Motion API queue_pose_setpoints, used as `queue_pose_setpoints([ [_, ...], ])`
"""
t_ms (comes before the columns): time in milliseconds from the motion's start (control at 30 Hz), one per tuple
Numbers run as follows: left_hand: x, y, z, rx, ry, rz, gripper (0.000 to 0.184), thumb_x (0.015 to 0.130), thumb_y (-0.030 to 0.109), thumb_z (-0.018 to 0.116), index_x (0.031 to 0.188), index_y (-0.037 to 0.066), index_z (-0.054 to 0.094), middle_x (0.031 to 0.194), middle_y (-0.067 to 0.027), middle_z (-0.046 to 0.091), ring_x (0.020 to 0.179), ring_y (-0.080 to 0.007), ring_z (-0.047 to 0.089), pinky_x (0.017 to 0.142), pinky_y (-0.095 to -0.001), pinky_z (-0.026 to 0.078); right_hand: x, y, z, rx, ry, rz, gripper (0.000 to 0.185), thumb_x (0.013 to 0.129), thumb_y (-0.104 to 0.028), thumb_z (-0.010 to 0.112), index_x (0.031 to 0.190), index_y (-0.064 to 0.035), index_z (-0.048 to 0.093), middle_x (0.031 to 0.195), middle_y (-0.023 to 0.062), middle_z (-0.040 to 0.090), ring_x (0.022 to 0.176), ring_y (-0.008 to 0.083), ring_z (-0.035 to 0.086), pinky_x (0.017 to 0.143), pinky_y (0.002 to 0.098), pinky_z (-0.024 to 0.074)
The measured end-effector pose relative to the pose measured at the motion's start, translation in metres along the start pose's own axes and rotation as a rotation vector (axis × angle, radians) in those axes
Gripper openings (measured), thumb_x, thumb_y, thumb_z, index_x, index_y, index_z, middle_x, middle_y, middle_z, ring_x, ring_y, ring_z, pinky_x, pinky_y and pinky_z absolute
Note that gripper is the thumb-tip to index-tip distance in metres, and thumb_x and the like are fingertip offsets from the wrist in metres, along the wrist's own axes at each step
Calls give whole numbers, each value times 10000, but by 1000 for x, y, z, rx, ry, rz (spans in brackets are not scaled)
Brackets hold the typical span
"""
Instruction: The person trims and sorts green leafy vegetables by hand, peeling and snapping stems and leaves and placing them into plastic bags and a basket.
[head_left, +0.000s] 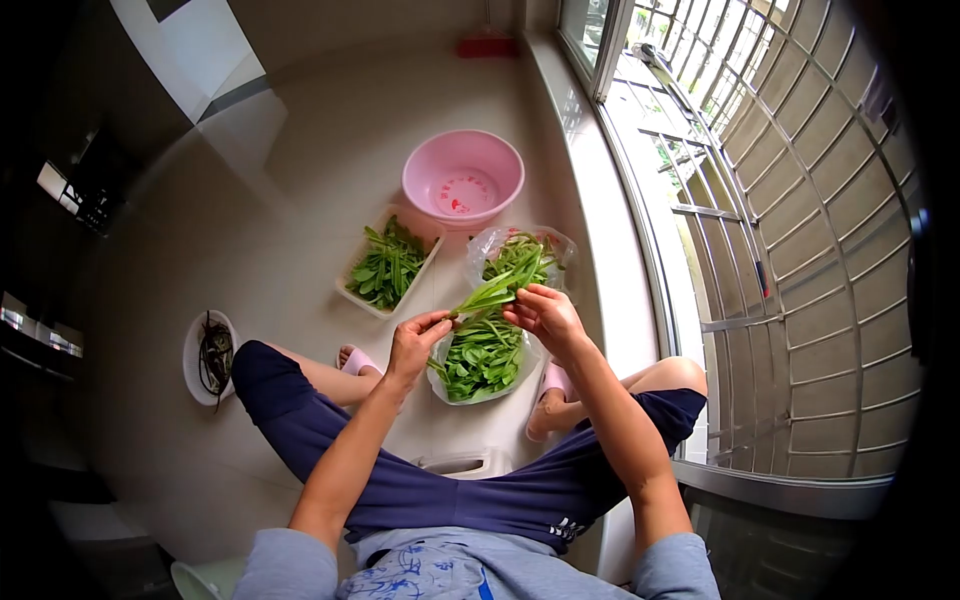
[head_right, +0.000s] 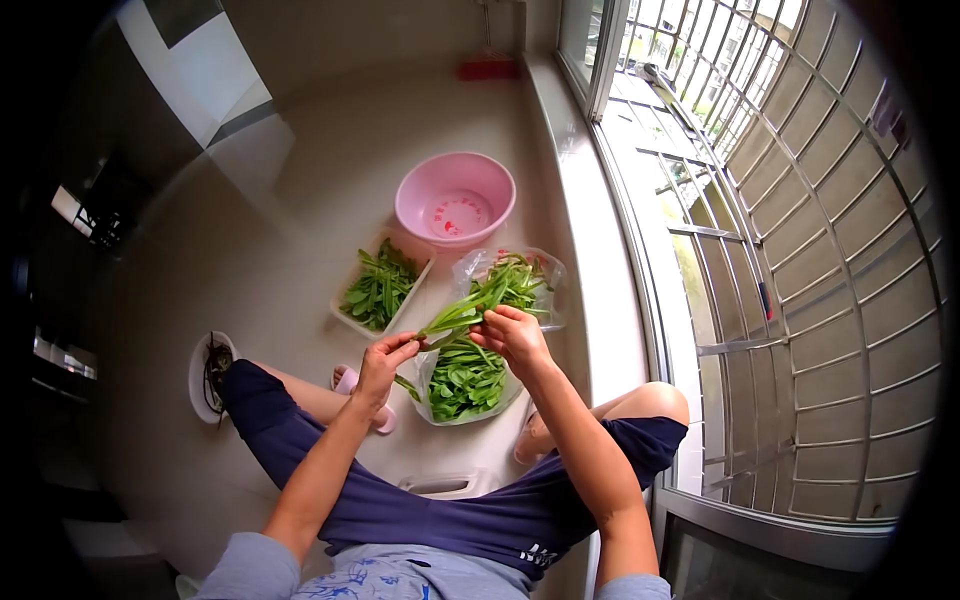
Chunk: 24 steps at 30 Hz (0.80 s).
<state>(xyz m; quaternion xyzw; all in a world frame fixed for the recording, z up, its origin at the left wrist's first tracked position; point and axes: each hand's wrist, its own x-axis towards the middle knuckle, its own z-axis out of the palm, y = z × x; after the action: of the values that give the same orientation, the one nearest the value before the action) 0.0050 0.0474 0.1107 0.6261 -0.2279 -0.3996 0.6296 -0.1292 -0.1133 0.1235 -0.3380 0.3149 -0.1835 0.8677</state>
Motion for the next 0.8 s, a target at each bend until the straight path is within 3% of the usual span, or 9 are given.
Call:
queue_pose_setpoints([
  [233, -8, 21, -6, 21, 36, 118, 167, 727, 29, 551, 886, 4, 595, 796, -41, 588, 734, -96, 536, 684, -182, 400, -13, -2, -13, 143, -35, 114, 273, 762, -16, 494, 998, 76, 392, 881, 164, 513, 790, 250, 558, 690, 312, 502],
  [333, -12, 27, -11, 127, 20, 172, 155, 718, 26, 558, 865, -1, 600, 772, -31, 578, 729, -97, 527, 668, -185, 398, -6, -12, -22, -7, 30, -77, 329, 739, -12, 495, 1034, 84, 385, 889, 140, 502, 784, 209, 530, 698, 307, 494],
  [400, -13, 29, -13, 153, 14, 175, 145, 704, 18, 562, 842, 2, 605, 749, -25, 566, 723, -99, 497, 662, -200, 383, -3, -21, -26, -159, 117, -250, 265, 752, -66, 519, 1002, 11, 474, 828, 57, 550, 761, 118, 528, 658, 235, 454],
  [567, -20, 41, -13, 478, -82, 432, 138, 668, 6, 571, 792, 40, 624, 724, -16, 562, 729, -137, 439, 673, -236, 352, -17, -38, -23, -509, -53, -304, 276, 746, -168, 574, 982, -30, 533, 819, 28, 565, 706, 78, 508, 609, 193, 417],
  [667, -20, 44, -12, 624, -128, 574, 154, 647, 10, 588, 781, 70, 633, 716, -9, 560, 742, -156, 438, 680, -246, 354, -20, -38, -25, -638, -17, -309, 292, 762, -198, 562, 999, -33, 523, 785, 16, 556, 674, 69, 505, 590, 191, 411],
  [733, -23, 45, -10, 676, -137, 627, 167, 638, 9, 591, 781, 83, 636, 716, -6, 560, 744, -164, 437, 688, -254, 354, -28, -46, -21, -639, 29, -185, 302, 769, -217, 555, 998, -24, 520, 751, 18, 546, 642, 68, 508, 590, 191, 412],
  [800, -25, 50, -8, 725, -148, 684, 180, 629, 8, 595, 780, 96, 638, 716, -3, 560, 746, -173, 437, 696, -263, 353, -30, -49, -25, -569, -81, 52, 300, 778, -225, 543, 992, -17, 516, 739, 21, 542, 613, 71, 510, 599, 197, 421],
])
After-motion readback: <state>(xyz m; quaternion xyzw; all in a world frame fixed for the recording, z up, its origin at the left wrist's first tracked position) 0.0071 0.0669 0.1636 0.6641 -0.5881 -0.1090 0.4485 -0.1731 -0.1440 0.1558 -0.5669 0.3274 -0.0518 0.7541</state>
